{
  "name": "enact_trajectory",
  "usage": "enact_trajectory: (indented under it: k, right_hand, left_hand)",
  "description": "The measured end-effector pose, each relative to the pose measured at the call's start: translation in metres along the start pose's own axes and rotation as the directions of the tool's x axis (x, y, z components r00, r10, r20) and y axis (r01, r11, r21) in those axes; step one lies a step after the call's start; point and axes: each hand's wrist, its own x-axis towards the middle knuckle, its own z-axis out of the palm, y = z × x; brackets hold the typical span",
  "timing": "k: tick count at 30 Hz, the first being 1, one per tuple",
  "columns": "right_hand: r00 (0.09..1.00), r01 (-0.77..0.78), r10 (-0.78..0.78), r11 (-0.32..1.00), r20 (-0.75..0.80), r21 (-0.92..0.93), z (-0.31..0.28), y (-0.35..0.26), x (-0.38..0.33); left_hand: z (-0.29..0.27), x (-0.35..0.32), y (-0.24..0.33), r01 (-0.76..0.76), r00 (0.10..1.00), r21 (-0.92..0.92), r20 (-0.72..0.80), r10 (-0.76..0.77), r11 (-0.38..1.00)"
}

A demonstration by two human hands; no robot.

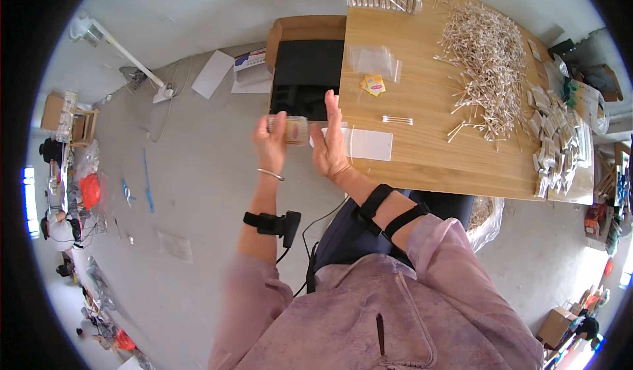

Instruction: Counting and packaging cotton swabs into plastic bags.

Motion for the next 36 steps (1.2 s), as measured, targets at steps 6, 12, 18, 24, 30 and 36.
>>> enact_trajectory:
  k: [6,12,18,24,30,36]
  right_hand:
    - [0.901,-0.405,0.432,0.822,0.024,0.4,-0.016,-0.025,0.024]
    - [0.858,-0.512,0.484,0.781,0.169,0.358,-0.061,-0.097,0.015]
    - [0.989,-0.059,0.023,0.966,-0.144,-0.251,-0.121,-0.112,0.005]
    - [0.987,0.149,-0.156,0.835,0.032,-0.529,-0.197,-0.134,-0.004]
    - [0.933,0.294,-0.099,0.764,0.347,-0.574,-0.216,-0.164,-0.024]
    - [0.923,-0.117,0.238,0.922,0.302,-0.37,-0.244,-0.166,-0.029]
  left_hand:
    - [0.018,-0.038,0.087,-0.14,0.99,0.162,0.013,0.14,0.977]
    - [0.067,-0.09,0.101,-0.269,0.963,-0.066,-0.024,0.268,0.961]
    - [0.106,-0.138,0.144,-0.183,0.958,-0.268,0.168,0.233,0.946]
    - [0.11,-0.139,0.166,0.393,0.533,-0.251,0.846,0.003,0.884]
    - [0.121,-0.158,0.176,0.158,0.283,-0.055,0.959,0.008,0.986]
    - [0.131,-0.17,0.175,0.387,0.17,0.034,0.98,-0.107,0.921]
